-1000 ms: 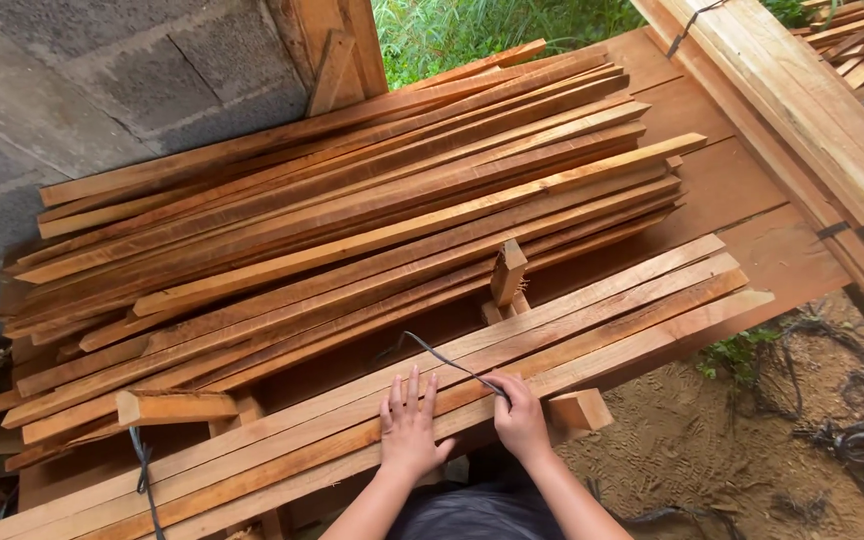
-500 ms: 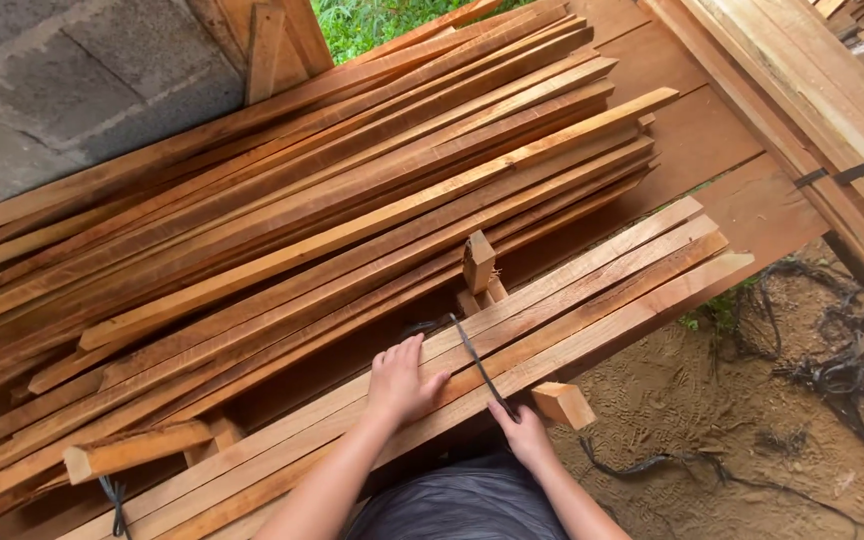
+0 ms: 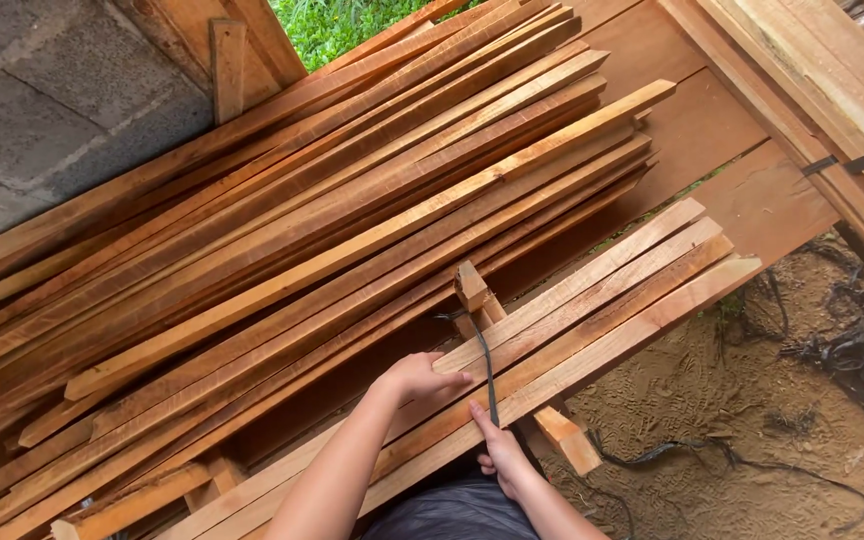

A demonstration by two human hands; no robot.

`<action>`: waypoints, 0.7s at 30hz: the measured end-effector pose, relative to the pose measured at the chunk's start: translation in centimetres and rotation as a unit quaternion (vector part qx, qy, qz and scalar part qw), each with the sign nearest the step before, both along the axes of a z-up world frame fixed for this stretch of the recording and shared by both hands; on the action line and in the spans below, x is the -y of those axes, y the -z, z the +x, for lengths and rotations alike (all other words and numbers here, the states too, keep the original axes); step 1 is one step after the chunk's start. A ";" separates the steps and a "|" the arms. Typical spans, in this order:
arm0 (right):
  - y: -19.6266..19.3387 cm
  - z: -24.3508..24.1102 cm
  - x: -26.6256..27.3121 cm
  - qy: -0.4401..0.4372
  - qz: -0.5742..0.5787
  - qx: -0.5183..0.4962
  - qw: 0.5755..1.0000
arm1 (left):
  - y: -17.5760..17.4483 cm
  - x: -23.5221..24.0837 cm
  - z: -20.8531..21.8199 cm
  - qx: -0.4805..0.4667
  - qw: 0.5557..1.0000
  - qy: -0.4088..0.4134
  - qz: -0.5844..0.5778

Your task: The person aligns several long wooden planks on a wooden workbench. They then use black plastic zip ties to secure the planks together, wrapping the ties around the stack and pulling them tight to form a bundle.

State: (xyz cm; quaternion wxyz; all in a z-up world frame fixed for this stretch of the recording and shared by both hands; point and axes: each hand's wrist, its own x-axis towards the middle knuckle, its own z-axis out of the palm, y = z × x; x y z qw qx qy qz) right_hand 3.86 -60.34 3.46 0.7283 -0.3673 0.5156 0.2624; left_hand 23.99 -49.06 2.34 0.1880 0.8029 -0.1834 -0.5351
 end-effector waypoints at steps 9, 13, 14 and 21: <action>3.0 -1.4 -0.1 0.101 0.057 0.041 0.992 | 2.6 -0.1 -0.2 -0.033 0.999 0.019 0.033; 0.1 -0.1 0.5 0.106 0.065 0.006 0.992 | 0.9 0.2 -0.6 -0.062 0.998 0.017 0.027; 0.2 -0.5 0.3 0.115 0.067 0.003 0.991 | 0.6 0.3 -0.9 -0.078 0.997 -0.005 0.024; 2.4 -2.0 -0.6 0.099 0.016 0.044 0.994 | -3.8 -0.1 -4.0 0.066 0.996 -0.051 -0.017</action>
